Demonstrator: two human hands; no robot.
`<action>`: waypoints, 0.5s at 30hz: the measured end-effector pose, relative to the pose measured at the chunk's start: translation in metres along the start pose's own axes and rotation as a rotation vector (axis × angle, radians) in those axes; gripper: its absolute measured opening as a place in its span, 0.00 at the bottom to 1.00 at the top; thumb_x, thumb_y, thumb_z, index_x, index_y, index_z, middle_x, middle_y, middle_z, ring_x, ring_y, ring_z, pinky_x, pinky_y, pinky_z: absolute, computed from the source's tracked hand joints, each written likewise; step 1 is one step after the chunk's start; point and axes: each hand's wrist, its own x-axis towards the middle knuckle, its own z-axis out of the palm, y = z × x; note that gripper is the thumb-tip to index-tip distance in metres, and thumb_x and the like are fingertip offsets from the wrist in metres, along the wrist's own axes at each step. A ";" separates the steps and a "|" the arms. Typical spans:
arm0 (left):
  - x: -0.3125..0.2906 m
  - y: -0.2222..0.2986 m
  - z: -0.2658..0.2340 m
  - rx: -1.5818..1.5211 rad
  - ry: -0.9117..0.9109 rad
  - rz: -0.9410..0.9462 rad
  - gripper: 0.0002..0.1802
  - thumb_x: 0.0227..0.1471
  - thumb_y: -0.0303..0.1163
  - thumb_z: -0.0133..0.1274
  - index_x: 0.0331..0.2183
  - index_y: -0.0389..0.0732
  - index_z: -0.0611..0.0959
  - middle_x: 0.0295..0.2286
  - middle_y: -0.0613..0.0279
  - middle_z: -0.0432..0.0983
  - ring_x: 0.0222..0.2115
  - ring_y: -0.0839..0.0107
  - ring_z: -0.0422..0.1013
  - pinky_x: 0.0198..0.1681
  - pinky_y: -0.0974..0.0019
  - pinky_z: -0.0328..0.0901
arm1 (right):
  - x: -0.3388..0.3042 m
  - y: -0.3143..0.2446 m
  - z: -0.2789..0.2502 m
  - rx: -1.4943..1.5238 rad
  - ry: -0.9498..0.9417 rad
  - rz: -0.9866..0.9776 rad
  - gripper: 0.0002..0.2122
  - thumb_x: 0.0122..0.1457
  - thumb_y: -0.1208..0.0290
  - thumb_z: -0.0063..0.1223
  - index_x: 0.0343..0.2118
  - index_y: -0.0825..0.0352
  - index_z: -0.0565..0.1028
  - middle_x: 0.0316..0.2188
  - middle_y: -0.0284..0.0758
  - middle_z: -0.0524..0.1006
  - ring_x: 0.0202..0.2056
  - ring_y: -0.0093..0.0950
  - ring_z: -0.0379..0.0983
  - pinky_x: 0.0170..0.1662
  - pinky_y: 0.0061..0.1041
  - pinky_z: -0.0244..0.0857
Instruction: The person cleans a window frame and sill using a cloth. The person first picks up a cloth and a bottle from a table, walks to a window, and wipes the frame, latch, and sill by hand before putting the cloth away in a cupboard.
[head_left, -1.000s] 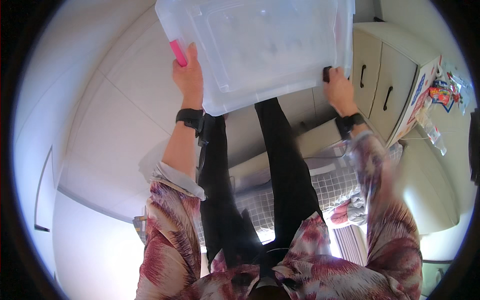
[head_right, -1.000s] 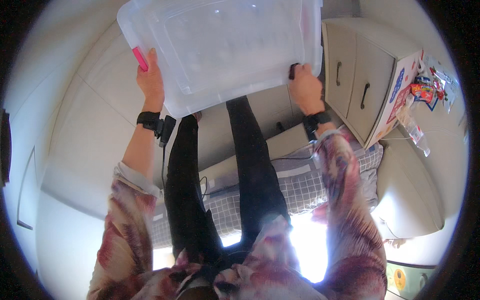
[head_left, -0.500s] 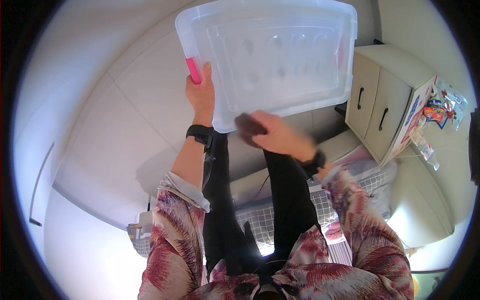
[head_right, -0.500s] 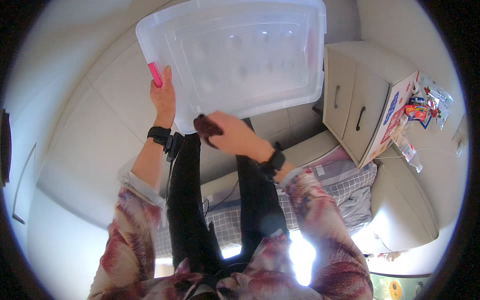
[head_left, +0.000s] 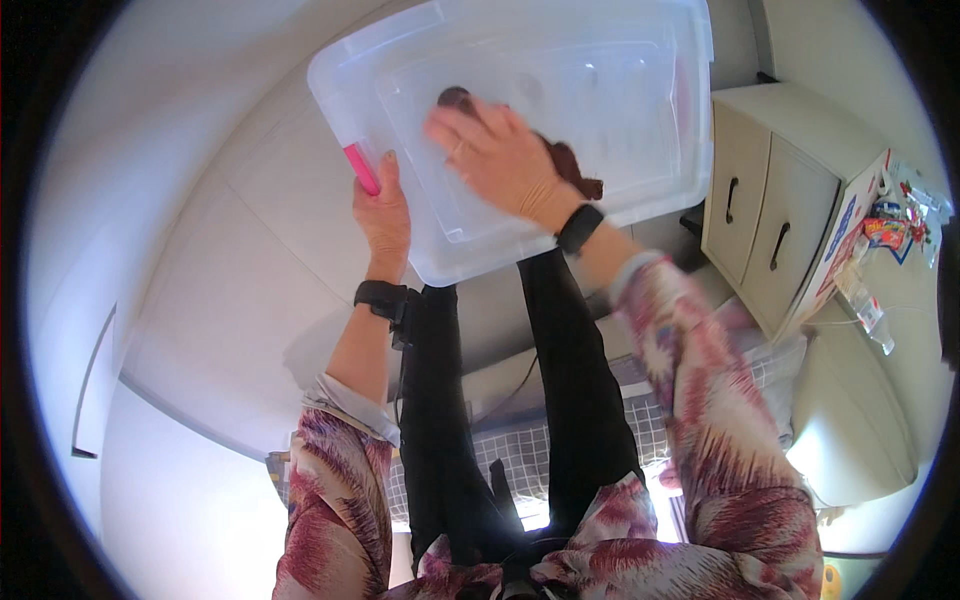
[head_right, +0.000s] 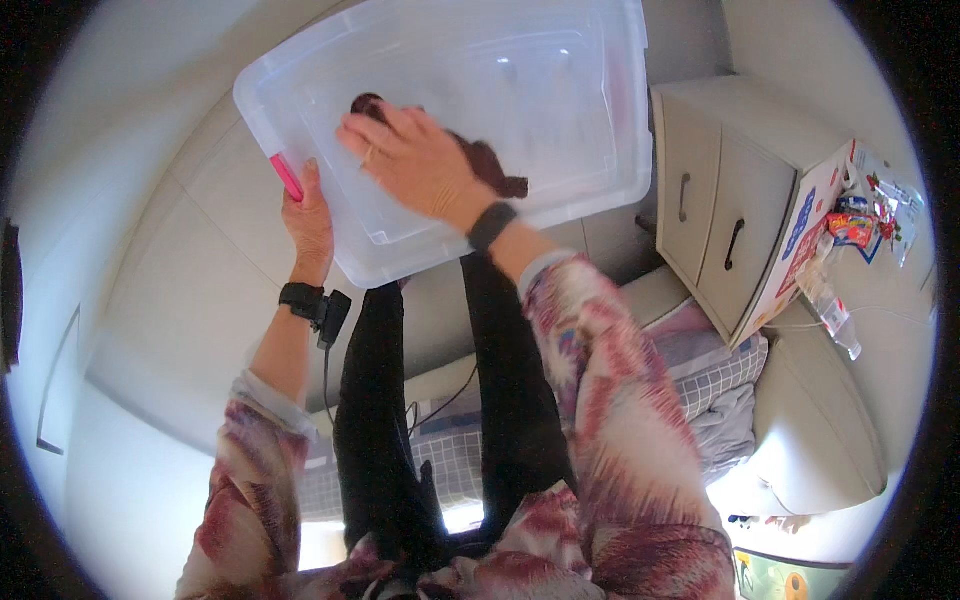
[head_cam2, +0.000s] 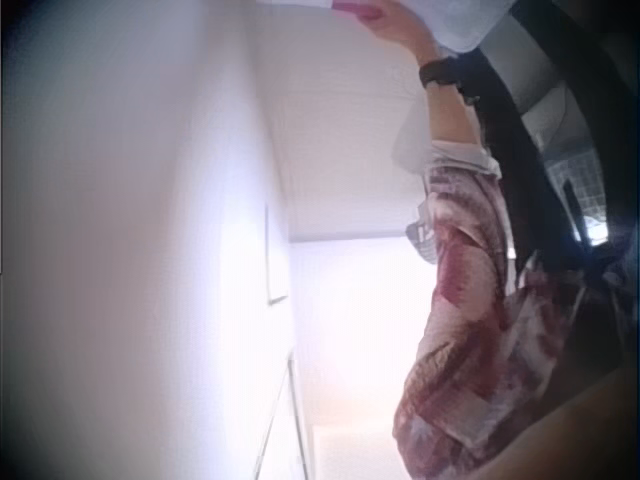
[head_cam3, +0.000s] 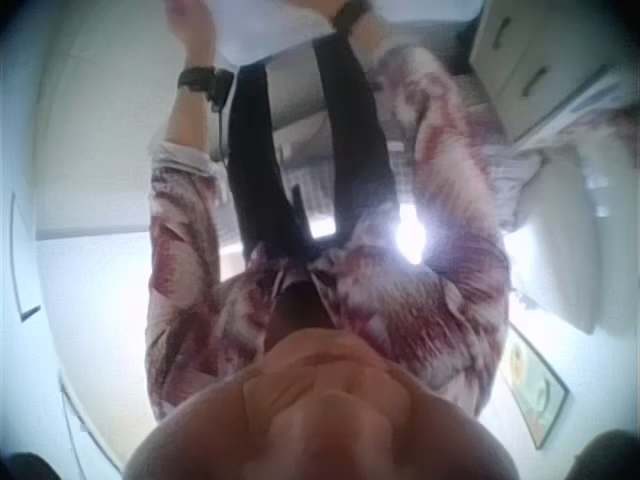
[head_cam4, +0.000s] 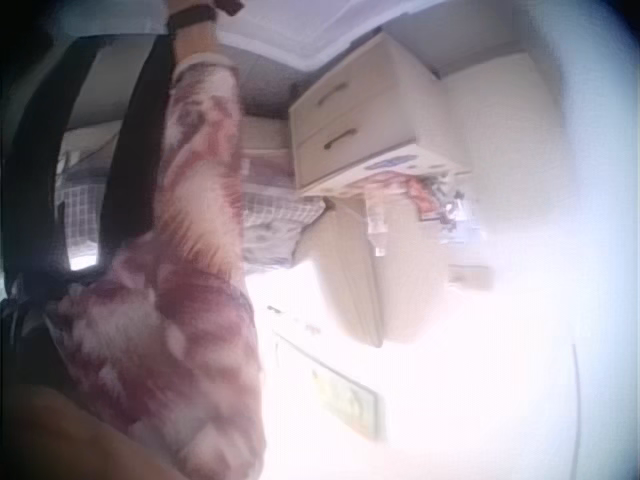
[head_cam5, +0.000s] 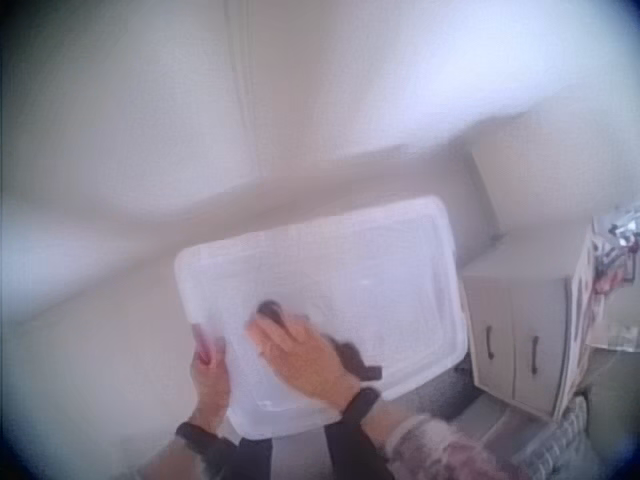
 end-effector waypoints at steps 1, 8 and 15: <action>-0.002 -0.002 0.002 0.000 -0.009 -0.005 0.29 0.48 0.51 0.54 0.35 0.30 0.76 0.27 0.57 0.74 0.28 0.70 0.68 0.36 0.65 0.64 | -0.001 0.023 -0.003 -0.138 -0.031 -0.131 0.30 0.45 0.67 0.54 0.55 0.57 0.63 0.57 0.30 0.59 0.56 0.37 0.54 0.58 0.38 0.49; -0.003 0.001 -0.001 0.058 0.030 -0.055 0.30 0.48 0.52 0.53 0.35 0.30 0.75 0.28 0.59 0.72 0.29 0.72 0.66 0.36 0.68 0.63 | -0.064 0.170 -0.052 -0.198 0.012 0.095 0.37 0.36 0.82 0.50 0.57 0.62 0.60 0.58 0.37 0.57 0.56 0.39 0.55 0.59 0.35 0.50; -0.006 0.005 0.005 -0.005 0.098 -0.045 0.28 0.49 0.52 0.53 0.32 0.31 0.75 0.24 0.64 0.68 0.26 0.74 0.62 0.32 0.68 0.61 | -0.041 0.079 -0.005 0.068 0.385 0.463 0.31 0.41 0.88 0.40 0.55 0.70 0.61 0.56 0.46 0.57 0.53 0.50 0.55 0.57 0.42 0.49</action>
